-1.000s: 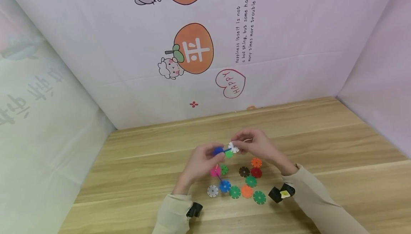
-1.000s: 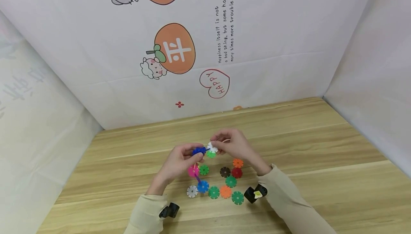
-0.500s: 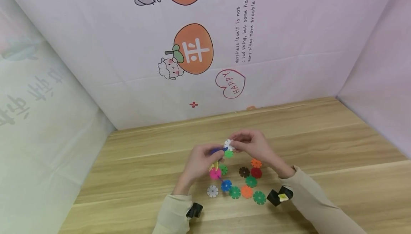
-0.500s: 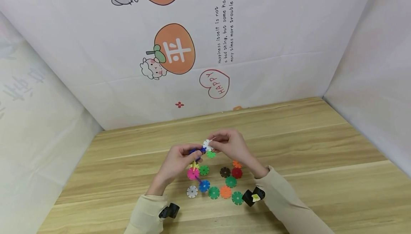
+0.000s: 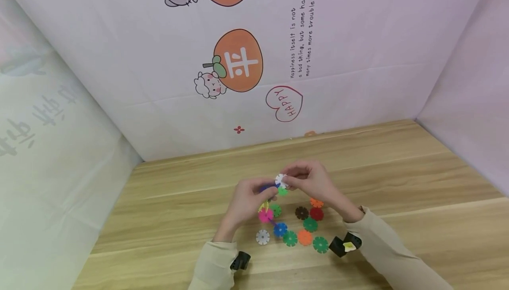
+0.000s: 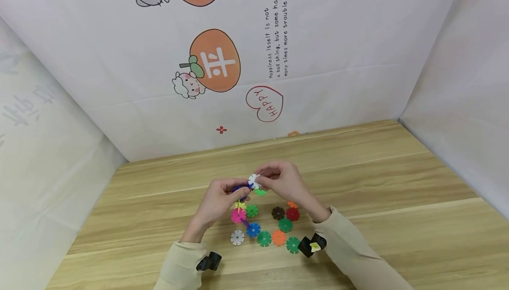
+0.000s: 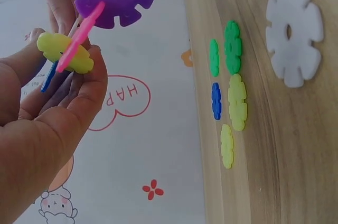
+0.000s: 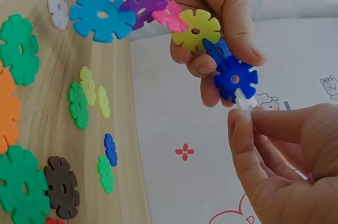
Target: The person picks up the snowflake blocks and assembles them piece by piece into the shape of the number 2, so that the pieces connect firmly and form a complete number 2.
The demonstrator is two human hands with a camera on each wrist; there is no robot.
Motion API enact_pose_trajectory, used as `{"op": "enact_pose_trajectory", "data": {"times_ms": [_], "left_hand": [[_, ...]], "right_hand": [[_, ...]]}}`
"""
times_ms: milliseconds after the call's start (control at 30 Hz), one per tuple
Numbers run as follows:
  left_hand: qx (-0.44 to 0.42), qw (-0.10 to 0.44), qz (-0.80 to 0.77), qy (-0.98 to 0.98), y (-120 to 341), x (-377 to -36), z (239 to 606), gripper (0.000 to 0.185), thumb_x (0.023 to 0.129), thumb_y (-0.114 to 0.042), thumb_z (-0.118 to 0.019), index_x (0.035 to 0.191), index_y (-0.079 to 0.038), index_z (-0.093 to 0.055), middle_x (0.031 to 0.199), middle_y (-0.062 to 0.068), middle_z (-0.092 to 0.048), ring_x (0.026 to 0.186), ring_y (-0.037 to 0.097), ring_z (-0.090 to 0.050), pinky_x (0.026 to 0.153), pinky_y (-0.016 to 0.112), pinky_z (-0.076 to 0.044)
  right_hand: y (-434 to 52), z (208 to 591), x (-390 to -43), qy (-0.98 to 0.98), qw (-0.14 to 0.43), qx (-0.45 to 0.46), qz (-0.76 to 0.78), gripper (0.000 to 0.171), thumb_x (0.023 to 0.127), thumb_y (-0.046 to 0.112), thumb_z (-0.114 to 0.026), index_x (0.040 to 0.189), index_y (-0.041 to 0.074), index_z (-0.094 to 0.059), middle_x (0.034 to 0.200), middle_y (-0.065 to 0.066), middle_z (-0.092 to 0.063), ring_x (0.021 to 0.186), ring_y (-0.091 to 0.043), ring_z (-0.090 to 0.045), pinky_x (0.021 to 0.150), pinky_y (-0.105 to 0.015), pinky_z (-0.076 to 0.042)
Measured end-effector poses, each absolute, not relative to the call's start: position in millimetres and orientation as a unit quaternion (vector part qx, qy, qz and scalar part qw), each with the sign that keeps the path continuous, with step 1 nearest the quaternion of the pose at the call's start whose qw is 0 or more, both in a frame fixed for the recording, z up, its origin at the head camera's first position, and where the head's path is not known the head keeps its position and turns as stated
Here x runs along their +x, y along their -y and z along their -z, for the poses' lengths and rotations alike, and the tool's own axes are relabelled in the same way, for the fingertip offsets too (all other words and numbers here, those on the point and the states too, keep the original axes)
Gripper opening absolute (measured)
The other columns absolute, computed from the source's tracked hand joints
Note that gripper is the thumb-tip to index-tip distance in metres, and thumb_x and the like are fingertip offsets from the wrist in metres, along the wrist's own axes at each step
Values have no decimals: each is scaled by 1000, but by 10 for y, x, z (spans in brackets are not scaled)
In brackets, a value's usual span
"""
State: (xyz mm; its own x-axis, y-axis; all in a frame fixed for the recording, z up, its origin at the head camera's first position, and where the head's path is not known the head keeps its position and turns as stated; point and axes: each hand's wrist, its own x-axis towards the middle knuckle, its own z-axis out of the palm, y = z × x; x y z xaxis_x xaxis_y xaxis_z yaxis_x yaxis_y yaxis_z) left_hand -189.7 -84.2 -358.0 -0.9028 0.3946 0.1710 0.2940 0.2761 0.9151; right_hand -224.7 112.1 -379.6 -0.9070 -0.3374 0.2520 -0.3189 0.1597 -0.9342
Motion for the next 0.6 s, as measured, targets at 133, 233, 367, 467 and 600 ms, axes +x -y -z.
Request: {"op": "enact_pose_trajectory", "data": {"times_ms": [133, 233, 367, 467, 600], "left_hand": [[215, 45, -557, -801, 842, -1890, 3565, 22, 87, -9, -58, 106, 2, -63, 89, 11, -67, 79, 25, -65, 75, 33, -53], [215, 46, -557, -801, 843, -1887, 3559, 22, 87, -9, -58, 106, 2, -63, 88, 9, -68, 79, 25, -65, 74, 35, -53], [216, 48, -559, -799, 845, -1885, 3555, 22, 87, -8, -58, 106, 2, -64, 87, 9, -67, 79, 25, -64, 74, 39, -53], [218, 56, -560, -798, 848, -1889, 3558, 23, 87, -8, -58, 108, 2, -62, 90, 10, -67, 80, 24, -64, 74, 37, -53], [221, 65, -560, -796, 853, -1891, 3561, 28, 88, -8, -57, 114, 2, -59, 99, 14, -65, 82, 23, -65, 74, 32, -53]], "right_hand": [[-1117, 3788, -2232, -763, 5, -212, 611, 18, 82, 7, -65, 98, -1, -65, 85, -15, -67, 70, -22, -65, 62, -34, -55], [-1115, 3782, -2226, -764, 5, -211, 610, 17, 81, 7, -65, 97, -1, -65, 84, -15, -67, 69, -22, -65, 62, -33, -55], [-1115, 3774, -2224, -763, 10, -212, 610, 16, 81, 6, -66, 95, -1, -65, 83, -15, -67, 69, -25, -65, 60, -30, -55], [-1123, 3766, -2223, -766, 14, -213, 606, 15, 80, 6, -66, 94, -1, -66, 82, -14, -67, 67, -25, -64, 60, -30, -55], [-1129, 3758, -2229, -771, 10, -218, 598, 13, 80, 7, -66, 93, 2, -67, 81, -11, -67, 66, -26, -63, 58, -31, -54]]}}
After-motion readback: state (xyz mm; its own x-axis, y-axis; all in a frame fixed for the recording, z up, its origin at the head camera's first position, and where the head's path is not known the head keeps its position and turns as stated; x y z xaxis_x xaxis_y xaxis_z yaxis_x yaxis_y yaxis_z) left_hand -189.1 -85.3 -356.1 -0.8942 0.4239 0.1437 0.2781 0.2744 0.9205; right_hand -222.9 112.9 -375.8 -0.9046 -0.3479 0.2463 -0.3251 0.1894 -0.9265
